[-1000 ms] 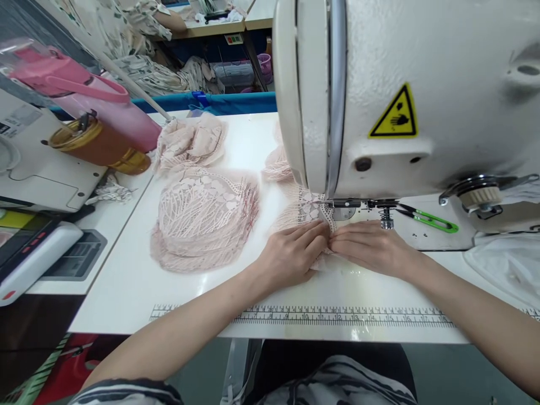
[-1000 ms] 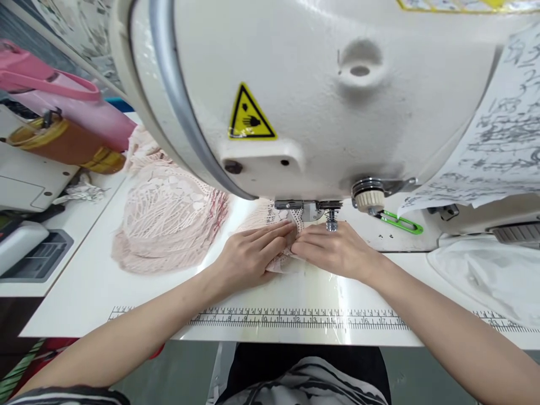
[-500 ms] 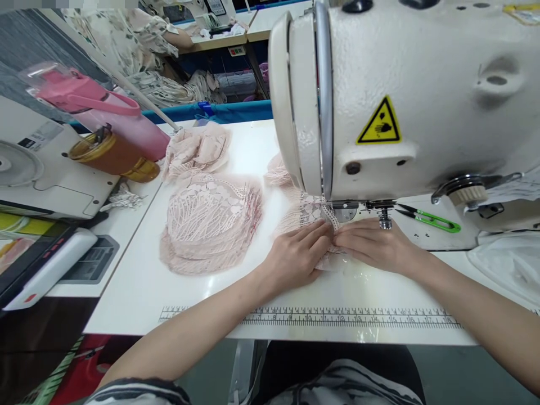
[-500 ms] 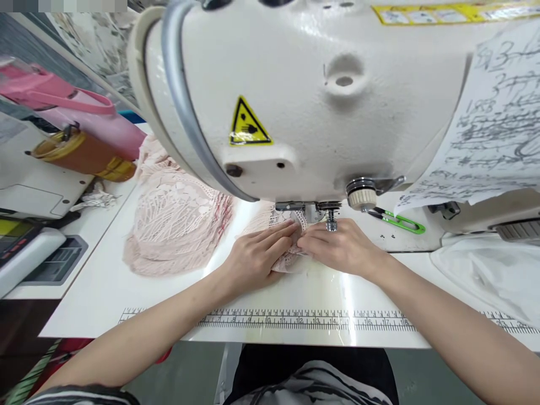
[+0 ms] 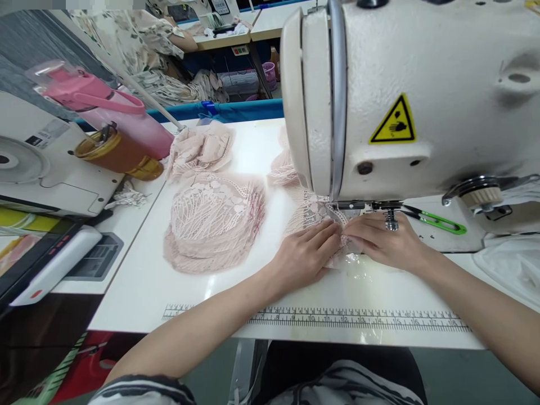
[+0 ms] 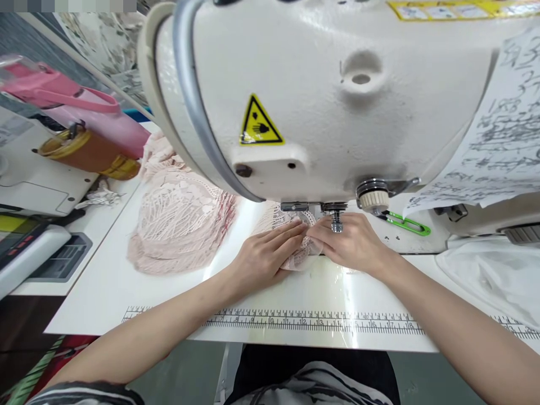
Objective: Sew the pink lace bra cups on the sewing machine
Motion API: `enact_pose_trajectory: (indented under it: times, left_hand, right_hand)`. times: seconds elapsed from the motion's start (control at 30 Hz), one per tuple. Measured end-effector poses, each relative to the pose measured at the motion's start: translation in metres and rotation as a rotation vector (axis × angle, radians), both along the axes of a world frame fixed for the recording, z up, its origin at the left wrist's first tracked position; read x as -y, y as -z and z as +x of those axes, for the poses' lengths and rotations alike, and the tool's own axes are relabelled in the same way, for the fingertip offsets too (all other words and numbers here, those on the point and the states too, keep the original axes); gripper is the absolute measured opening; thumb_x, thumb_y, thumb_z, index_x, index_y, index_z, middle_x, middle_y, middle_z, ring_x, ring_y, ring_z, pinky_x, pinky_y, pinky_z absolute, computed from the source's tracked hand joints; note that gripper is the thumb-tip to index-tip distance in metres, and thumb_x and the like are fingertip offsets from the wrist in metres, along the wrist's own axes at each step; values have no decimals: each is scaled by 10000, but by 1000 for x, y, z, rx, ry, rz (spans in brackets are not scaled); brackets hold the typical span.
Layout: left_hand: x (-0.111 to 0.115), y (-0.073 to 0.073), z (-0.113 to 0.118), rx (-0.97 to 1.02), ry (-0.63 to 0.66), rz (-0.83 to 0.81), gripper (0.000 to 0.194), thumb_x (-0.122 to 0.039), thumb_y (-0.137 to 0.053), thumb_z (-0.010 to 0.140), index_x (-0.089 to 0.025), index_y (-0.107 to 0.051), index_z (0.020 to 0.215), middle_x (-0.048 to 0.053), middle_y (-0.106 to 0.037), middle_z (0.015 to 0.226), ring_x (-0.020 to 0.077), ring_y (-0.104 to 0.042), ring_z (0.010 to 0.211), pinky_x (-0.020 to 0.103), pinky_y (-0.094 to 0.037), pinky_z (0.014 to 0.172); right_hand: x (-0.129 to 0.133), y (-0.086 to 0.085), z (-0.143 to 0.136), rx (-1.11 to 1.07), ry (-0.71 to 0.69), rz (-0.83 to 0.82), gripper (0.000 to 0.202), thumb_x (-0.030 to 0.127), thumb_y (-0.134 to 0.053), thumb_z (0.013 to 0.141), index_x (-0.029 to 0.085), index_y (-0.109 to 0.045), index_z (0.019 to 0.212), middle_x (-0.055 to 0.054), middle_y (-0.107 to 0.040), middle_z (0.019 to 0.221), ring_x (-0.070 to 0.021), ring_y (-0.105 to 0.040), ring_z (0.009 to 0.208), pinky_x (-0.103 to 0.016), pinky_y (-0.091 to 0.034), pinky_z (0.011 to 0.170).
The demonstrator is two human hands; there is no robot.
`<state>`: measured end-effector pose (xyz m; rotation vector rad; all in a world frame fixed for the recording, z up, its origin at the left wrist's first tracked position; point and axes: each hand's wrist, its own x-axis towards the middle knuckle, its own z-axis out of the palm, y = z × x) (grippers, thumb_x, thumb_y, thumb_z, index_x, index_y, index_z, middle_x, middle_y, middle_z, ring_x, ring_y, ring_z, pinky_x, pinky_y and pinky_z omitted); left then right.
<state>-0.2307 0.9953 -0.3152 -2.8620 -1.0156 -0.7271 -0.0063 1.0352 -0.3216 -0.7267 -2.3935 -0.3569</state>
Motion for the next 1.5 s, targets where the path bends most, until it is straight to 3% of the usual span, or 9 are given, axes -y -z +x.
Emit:
enact_pose_trajectory:
  times: [0.23,0.33,0.43,0.5,0.63,0.97,1.23,1.5]
  left_hand:
    - [-1,1,-1,-21,-6,27,285,-182,-440,973,-84,-581,1200,141,-637,1262,236,-571,1233,365,-570,957]
    - [-2,-1,-2,-9,-7,46,304,-306,-442,1003,-84,-604,1132,133,-661,1225,239,-594,1204,356,-570,956]
    - [-4,-3,-4,-2,-8,77,377,-415,-449,997,-82,-620,1035,143,-677,1189,248,-629,1155,362,-569,954]
    - [-4,-4,-7,-16,-26,88,318,-374,-478,983,-89,-618,997,147,-683,1175,244,-649,1123,355,-582,928]
    - [-4,-5,-11,-50,-64,54,169,-252,-514,920,-118,-605,968,137,-690,1162,227,-661,1103,328,-605,862]
    - [-7,-4,-14,-53,-129,10,173,-139,-537,797,-116,-554,967,174,-659,1212,253,-674,1073,341,-616,807]
    - [-8,-6,-10,-58,-167,10,110,-145,-534,827,-138,-534,937,175,-668,1192,262,-679,1062,344,-618,784]
    - [-8,-5,-9,-116,-203,-9,248,-115,-538,791,-109,-561,1038,181,-634,1254,269,-642,1133,363,-597,871]
  right_hand:
    - [-1,-2,0,24,35,-11,127,267,-547,939,250,-671,960,52,-719,869,-79,-588,590,-279,-349,574]
    - [0,-6,-2,21,-1,-20,108,266,-556,940,234,-659,950,49,-722,840,-82,-591,583,-275,-371,553]
    - [2,-8,-7,-24,-133,-94,89,205,-562,936,211,-651,931,26,-731,865,-109,-660,741,-257,-462,621]
    - [5,-7,-10,-49,-202,-143,121,151,-550,932,207,-656,922,11,-736,914,-131,-676,877,-261,-512,701]
    - [11,0,-17,-35,-182,-253,208,104,-527,925,235,-687,945,0,-736,976,-168,-668,978,-286,-546,753]
    - [10,6,-21,-63,-170,-379,249,71,-542,901,248,-709,956,-11,-727,1032,-191,-657,1024,-290,-549,763]
    - [6,8,-21,-32,-130,-330,268,83,-485,933,243,-700,935,-2,-727,959,-160,-659,941,-305,-558,812]
    - [1,9,-19,-12,-119,-246,242,76,-472,938,210,-672,918,-4,-722,1017,-139,-663,940,-309,-554,869]
